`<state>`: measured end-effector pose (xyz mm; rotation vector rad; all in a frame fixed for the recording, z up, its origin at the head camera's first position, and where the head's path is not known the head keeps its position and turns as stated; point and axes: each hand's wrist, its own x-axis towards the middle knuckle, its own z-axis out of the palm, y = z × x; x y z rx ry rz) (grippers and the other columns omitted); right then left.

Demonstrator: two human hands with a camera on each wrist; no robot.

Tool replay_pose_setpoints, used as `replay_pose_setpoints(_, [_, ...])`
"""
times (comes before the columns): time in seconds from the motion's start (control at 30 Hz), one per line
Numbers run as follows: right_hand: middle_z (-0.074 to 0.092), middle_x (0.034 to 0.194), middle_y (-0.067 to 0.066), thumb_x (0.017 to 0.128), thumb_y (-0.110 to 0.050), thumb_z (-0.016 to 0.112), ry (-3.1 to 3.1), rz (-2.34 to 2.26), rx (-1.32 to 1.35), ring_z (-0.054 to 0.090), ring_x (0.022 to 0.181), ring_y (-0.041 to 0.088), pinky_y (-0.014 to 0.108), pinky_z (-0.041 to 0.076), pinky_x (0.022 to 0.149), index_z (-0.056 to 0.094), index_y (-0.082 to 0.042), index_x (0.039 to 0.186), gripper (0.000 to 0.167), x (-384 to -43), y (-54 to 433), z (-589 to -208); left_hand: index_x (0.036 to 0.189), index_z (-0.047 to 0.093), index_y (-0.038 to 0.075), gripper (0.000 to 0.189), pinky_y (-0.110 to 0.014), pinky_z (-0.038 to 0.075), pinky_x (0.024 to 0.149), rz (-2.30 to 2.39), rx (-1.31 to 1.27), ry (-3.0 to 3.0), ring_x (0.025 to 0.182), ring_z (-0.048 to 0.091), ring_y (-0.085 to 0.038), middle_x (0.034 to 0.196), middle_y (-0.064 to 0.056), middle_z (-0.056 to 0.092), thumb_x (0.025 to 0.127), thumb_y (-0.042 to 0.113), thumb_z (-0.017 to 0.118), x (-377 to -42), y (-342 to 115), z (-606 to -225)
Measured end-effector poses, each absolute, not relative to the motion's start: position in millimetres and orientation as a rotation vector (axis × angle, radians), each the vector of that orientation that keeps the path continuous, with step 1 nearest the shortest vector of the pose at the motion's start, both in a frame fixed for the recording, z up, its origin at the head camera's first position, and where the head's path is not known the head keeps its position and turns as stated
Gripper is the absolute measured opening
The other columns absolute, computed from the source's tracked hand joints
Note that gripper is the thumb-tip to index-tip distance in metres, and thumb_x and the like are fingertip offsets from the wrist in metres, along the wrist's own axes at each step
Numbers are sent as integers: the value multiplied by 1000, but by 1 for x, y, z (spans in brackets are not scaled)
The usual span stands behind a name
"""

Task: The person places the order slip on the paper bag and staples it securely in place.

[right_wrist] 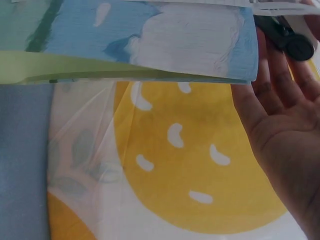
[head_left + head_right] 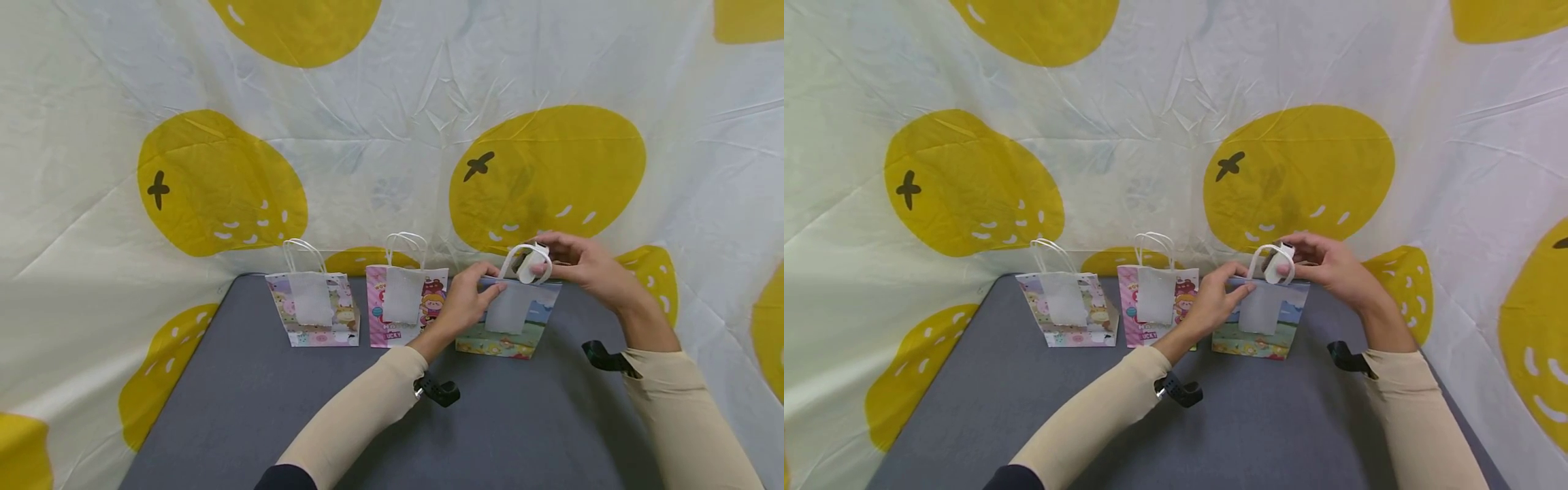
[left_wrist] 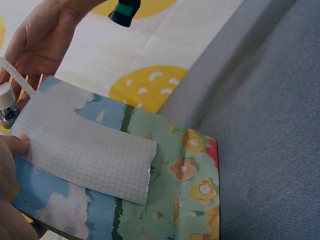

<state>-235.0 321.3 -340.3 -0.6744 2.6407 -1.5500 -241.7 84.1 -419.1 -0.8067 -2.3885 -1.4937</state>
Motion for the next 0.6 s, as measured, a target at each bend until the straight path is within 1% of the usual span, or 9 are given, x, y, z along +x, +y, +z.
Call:
replay_pose_setpoints(0.07, [70,112,0,95,-4,70,2642,-1485,-686,67,98,17,28,56,77,59,-8,135,41,-235,319,-339,107,65,15,11,-13,44,80,-1500,-807,-2389,95,59,-3,108,2,68,98,20,69,-242,84,-419])
replay_pose_setpoints(0.2, [67,115,7,94,-7,73,2636,-1384,-686,66,100,20,31,56,78,61,-13,133,42,-235,315,-335,106,65,14,10,-14,45,79,-1501,-803,-2392,94,58,-2,107,2,68,98,19,69,-242,84,-418])
replay_pose_setpoints(0.4, [62,113,11,92,-4,74,2585,-1324,-747,65,96,25,33,57,77,61,-8,129,40,-237,310,-332,104,65,15,9,-15,47,80,-1500,-785,-2405,94,59,-2,106,3,68,98,20,69,-242,85,-417])
replay_pose_setpoints(0.53, [64,112,12,91,-6,76,2569,-1270,-807,66,97,24,33,57,77,61,-7,126,38,-237,307,-329,103,64,15,8,-13,45,80,-1499,-781,-2407,96,60,-3,106,2,68,98,19,70,-242,85,-417])
replay_pose_setpoints(0.6, [65,112,12,91,-8,76,2559,-1249,-815,66,97,23,33,57,77,61,-7,125,37,-237,306,-328,102,64,15,8,-15,47,81,-1494,-779,-2408,97,61,-4,107,2,69,98,19,70,-242,85,-417])
